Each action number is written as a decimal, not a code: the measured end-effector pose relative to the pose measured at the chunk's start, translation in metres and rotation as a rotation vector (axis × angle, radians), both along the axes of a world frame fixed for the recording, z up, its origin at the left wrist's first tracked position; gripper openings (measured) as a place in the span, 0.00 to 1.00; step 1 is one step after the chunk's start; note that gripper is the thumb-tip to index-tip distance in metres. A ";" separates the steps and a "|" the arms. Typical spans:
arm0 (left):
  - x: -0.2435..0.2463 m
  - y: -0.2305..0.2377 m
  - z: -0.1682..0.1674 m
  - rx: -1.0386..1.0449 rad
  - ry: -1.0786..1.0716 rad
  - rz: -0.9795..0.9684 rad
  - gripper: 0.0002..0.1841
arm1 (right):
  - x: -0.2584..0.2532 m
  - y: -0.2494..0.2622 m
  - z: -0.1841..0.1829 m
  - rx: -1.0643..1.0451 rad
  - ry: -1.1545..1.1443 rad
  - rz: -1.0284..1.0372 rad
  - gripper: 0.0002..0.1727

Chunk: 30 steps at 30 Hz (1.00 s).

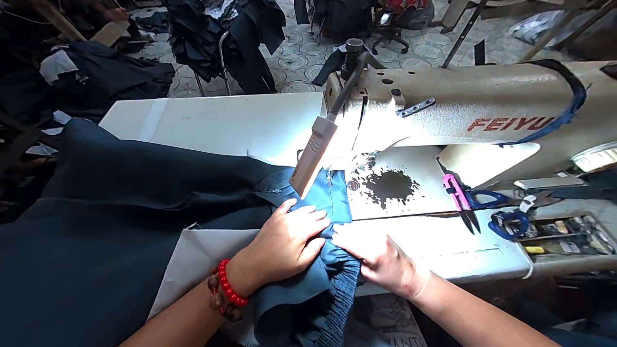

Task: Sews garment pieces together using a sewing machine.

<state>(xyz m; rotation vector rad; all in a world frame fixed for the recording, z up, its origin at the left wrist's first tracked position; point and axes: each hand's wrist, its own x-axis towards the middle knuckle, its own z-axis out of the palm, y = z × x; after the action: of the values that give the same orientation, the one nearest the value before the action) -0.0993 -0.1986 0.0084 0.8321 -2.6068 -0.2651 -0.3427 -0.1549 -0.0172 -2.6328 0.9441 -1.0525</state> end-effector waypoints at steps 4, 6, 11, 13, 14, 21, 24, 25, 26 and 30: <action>-0.003 -0.017 0.000 -0.010 0.055 0.020 0.24 | -0.002 -0.019 0.002 0.082 -0.026 -0.002 0.17; -0.005 -0.023 0.001 -0.002 0.057 0.027 0.23 | -0.003 -0.026 0.002 0.094 -0.026 -0.001 0.16; -0.004 -0.030 0.003 0.032 0.039 0.043 0.23 | -0.002 -0.034 0.005 0.115 -0.028 0.001 0.15; -0.004 -0.032 0.001 0.029 0.039 0.044 0.23 | -0.002 -0.035 0.003 0.112 -0.033 -0.009 0.16; -0.004 -0.033 0.001 0.027 0.040 0.046 0.23 | -0.002 -0.036 0.003 0.117 -0.030 -0.014 0.17; -0.006 -0.054 -0.001 0.022 0.015 0.060 0.24 | 0.004 -0.041 -0.002 0.108 0.031 -0.156 0.19; -0.007 -0.059 -0.003 0.000 0.020 0.060 0.24 | 0.006 -0.041 0.003 0.101 0.036 -0.185 0.19; -0.008 -0.060 -0.003 -0.005 0.016 0.065 0.24 | 0.007 -0.041 0.004 0.105 0.037 -0.193 0.19; -0.008 -0.060 -0.003 0.000 0.011 0.070 0.24 | 0.007 -0.042 0.004 0.114 0.040 -0.204 0.19; -0.009 -0.064 -0.003 0.014 -0.009 0.086 0.24 | 0.007 -0.042 0.006 0.167 0.062 -0.233 0.21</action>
<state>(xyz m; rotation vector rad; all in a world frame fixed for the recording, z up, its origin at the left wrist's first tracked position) -0.1083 -0.2626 0.0053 0.9495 -2.5722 -0.2568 -0.3353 -0.1965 -0.0116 -2.4763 1.3173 -0.8962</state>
